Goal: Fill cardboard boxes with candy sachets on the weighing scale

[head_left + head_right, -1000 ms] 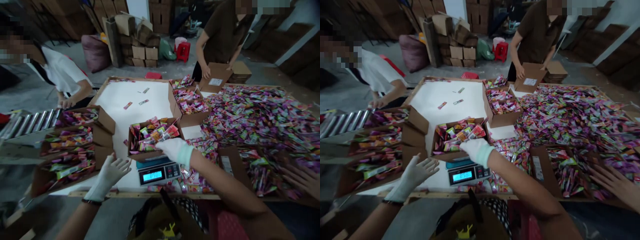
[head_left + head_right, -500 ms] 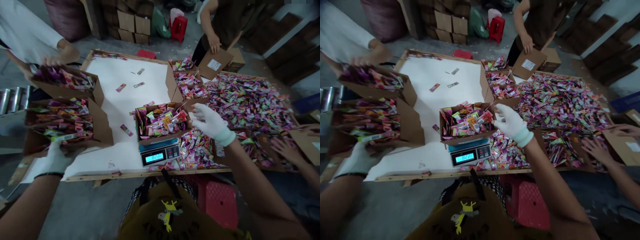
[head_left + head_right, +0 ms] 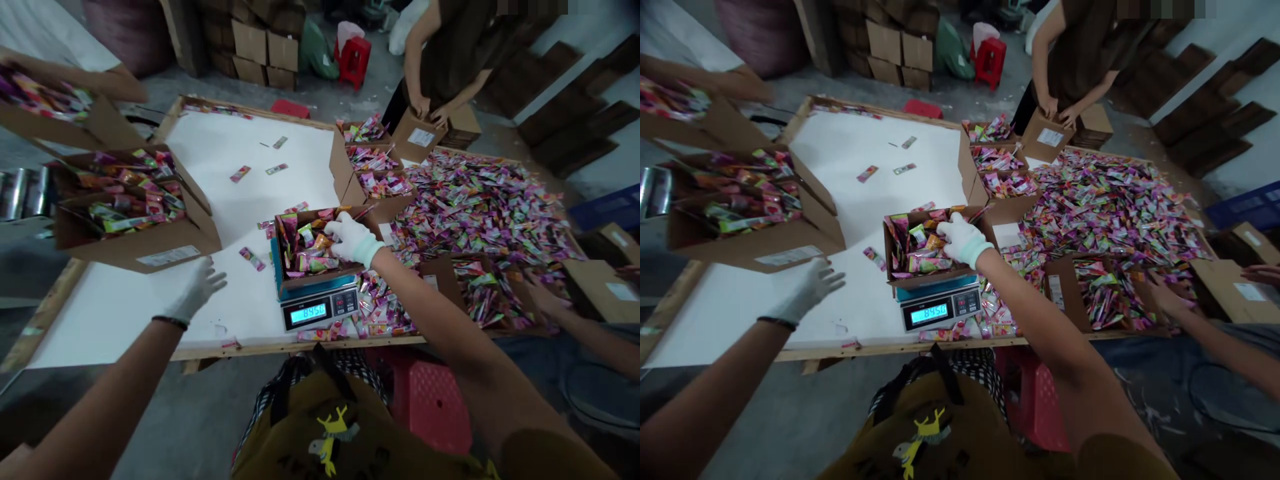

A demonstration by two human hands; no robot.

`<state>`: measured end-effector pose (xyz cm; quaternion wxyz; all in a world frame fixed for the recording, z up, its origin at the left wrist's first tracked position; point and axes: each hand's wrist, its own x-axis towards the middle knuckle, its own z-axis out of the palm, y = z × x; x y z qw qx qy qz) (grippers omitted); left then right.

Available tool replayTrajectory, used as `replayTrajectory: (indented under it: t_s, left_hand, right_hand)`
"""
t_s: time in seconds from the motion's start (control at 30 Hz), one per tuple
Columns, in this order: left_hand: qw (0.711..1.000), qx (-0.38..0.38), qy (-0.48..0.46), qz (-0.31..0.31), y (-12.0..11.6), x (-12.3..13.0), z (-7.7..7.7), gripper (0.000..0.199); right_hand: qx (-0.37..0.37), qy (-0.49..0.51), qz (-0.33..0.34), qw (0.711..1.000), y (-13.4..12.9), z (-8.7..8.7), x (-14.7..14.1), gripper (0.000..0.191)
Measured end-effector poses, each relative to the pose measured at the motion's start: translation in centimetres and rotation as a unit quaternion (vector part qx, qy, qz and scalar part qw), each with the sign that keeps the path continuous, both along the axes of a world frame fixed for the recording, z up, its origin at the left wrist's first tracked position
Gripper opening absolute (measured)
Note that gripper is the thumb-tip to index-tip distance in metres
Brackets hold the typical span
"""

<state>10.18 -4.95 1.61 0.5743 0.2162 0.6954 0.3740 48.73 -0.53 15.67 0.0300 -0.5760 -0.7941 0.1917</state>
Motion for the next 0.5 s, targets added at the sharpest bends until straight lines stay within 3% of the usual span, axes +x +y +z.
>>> replayTrajectory:
  t_s: [0.1, 0.23, 0.3, 0.37, 0.43, 0.5]
  left_hand:
    - [0.997, -0.035, -0.025, 0.065, -4.5, 1.0, -2.2, 0.018]
    - [0.985, -0.056, -0.054, 0.152, -10.6, -0.2, -5.1, 0.016]
    - [0.981, -0.062, -0.057, 0.174, -13.4, -1.0, -6.1, 0.013]
    - [0.976, -0.075, -0.054, 0.197, -15.8, -1.4, -6.6, 0.013]
    - [0.971, -0.089, -0.043, 0.216, -17.6, -1.3, -6.5, 0.014]
    - [0.974, -0.082, -0.034, 0.208, -18.5, -0.8, -5.9, 0.017]
  right_hand:
    - [0.005, 0.058, 0.014, 0.998, 0.4, 0.5, 1.7, 0.031]
    - [0.013, 0.192, -0.013, 0.981, 0.2, 2.7, 6.4, 0.033]
    - [0.019, 0.339, -0.05, 0.939, -0.2, 4.0, 9.2, 0.037]
    - [0.036, 0.468, -0.096, 0.878, -0.7, 5.0, 12.3, 0.043]
    - [0.069, 0.525, -0.143, 0.836, -1.2, 5.3, 15.8, 0.044]
    - [0.102, 0.536, -0.192, 0.816, -1.7, 4.7, 19.4, 0.044]
